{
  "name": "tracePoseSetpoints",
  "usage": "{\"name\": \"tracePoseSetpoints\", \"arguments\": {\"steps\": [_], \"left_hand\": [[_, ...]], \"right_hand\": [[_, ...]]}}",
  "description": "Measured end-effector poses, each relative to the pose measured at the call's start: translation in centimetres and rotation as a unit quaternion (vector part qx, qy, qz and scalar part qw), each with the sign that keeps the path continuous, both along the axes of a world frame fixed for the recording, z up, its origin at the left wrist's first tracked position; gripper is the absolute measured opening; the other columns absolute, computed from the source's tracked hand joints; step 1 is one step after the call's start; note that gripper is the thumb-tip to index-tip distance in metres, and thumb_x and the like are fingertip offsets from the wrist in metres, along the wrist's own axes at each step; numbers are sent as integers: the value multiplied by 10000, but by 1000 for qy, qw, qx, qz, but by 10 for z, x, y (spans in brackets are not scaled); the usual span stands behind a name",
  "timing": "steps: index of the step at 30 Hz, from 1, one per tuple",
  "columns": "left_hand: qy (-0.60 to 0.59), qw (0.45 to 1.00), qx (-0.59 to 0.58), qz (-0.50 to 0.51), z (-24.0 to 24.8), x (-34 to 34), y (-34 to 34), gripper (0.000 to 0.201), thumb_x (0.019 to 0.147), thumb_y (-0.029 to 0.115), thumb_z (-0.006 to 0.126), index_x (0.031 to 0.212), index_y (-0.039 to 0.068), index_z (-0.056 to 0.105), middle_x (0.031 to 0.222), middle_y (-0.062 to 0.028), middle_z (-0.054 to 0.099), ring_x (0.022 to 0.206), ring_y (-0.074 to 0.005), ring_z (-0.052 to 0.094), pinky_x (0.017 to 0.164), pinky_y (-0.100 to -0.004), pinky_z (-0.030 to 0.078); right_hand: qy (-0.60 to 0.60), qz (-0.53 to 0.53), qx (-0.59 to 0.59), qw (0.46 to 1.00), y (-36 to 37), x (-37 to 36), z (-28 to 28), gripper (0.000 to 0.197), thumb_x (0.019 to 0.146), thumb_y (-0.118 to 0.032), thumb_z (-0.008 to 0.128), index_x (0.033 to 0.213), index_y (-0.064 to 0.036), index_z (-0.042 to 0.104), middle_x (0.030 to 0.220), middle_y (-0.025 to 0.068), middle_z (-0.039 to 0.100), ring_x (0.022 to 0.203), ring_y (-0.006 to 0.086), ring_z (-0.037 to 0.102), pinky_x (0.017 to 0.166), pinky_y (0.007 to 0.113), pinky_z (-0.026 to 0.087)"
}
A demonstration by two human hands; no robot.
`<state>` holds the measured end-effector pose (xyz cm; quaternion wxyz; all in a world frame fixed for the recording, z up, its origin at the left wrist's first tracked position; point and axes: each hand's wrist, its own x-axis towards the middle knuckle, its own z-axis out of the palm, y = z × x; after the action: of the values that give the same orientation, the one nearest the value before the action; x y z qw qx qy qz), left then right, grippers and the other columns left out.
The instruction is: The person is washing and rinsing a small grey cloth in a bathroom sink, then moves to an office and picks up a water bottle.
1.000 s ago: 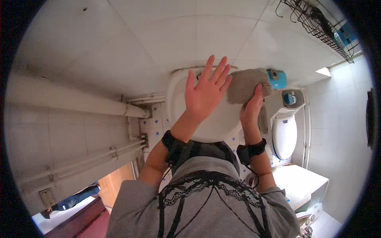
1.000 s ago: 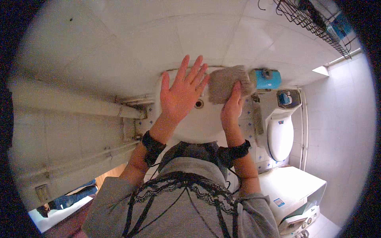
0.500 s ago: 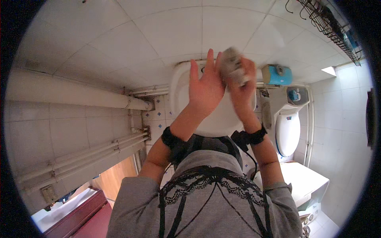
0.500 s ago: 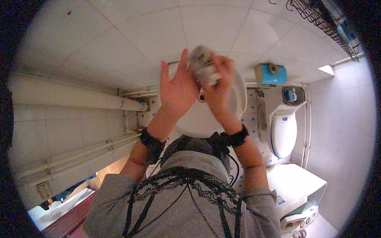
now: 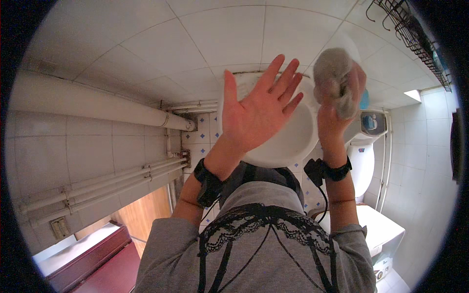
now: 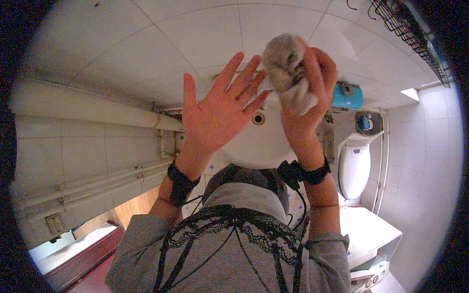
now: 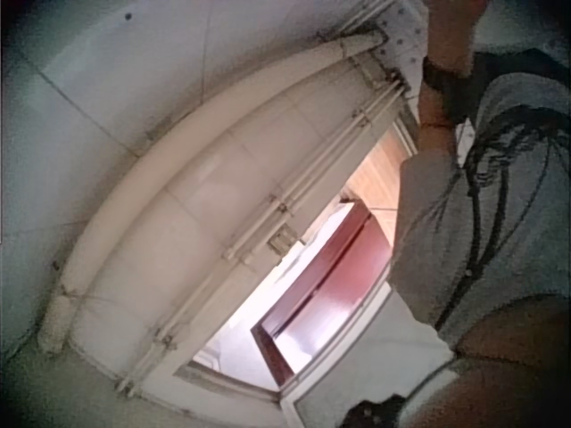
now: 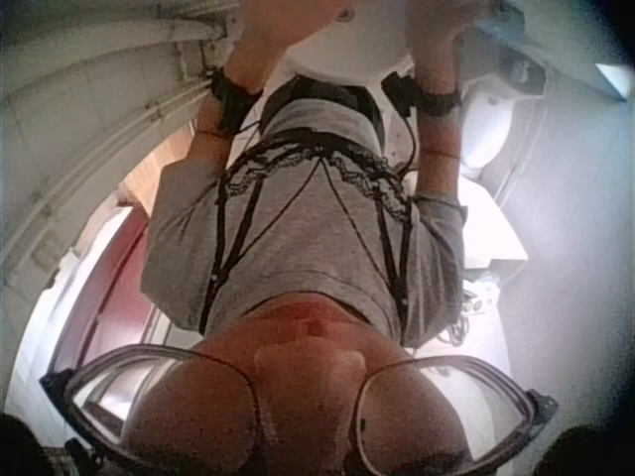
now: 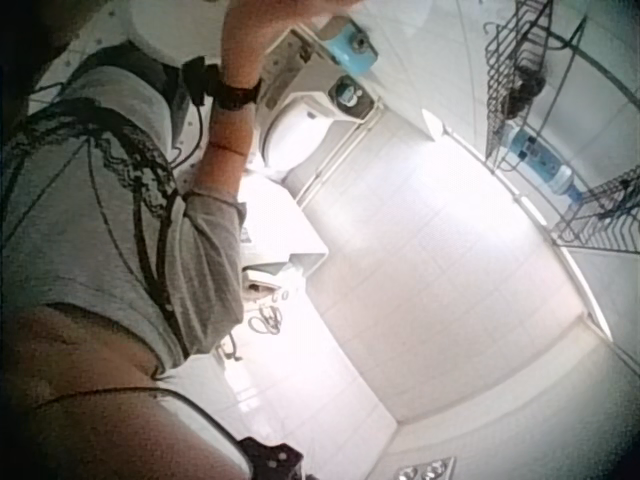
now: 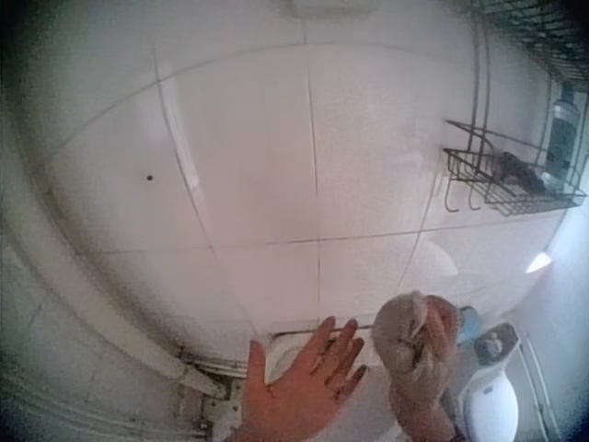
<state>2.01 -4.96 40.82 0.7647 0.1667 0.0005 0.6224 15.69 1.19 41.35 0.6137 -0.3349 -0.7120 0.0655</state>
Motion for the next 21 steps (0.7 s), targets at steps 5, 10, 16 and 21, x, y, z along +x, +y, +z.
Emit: {"name": "tracePoseSetpoints", "arguments": {"steps": [5, 10, 16, 21], "left_hand": [[9, 997, -71, 23, -3, 10, -1, 767, 768, 668, 179, 1330, 146, 154, 1377, -53, 155, 1258, -200, 155, 1036, -364, 72], [475, 868, 63, 131, -48, -13, 14, 810, 760, 671, 239, 1309, 75, 224, 1355, -92, 221, 1253, -218, 188, 1030, -348, 92], [511, 830, 126, 183, -49, -14, 29, 776, 775, 345, 590, 1319, 25, 138, 1250, -124, 357, 1125, -183, 370, 924, -287, 307], [377, 916, -133, 5, -56, -4, 23, 603, 725, 268, 661, 1184, 4, 371, 1088, -98, 499, 986, -174, 496, 823, -290, 418]], "right_hand": [[-193, 132, -64, 970, -17, -14, -13, 375, 703, -121, 614, 1061, -51, 527, 1087, 141, 477, 979, 286, 467, 858, 343, 367], [247, 293, -458, 802, 0, 0, -27, 403, 870, -335, 375, 1135, -36, 429, 1130, 146, 480, 1055, 285, 450, 918, 365, 337], [405, 461, -509, 604, -4, -7, -14, 545, 878, -453, 294, 1240, -46, 294, 1190, 155, 430, 1079, 241, 435, 913, 356, 354], [335, 302, -479, 753, -4, 2, -7, 577, 846, -435, 396, 1269, -66, 261, 1248, 150, 359, 1125, 249, 370, 919, 377, 325]]}}
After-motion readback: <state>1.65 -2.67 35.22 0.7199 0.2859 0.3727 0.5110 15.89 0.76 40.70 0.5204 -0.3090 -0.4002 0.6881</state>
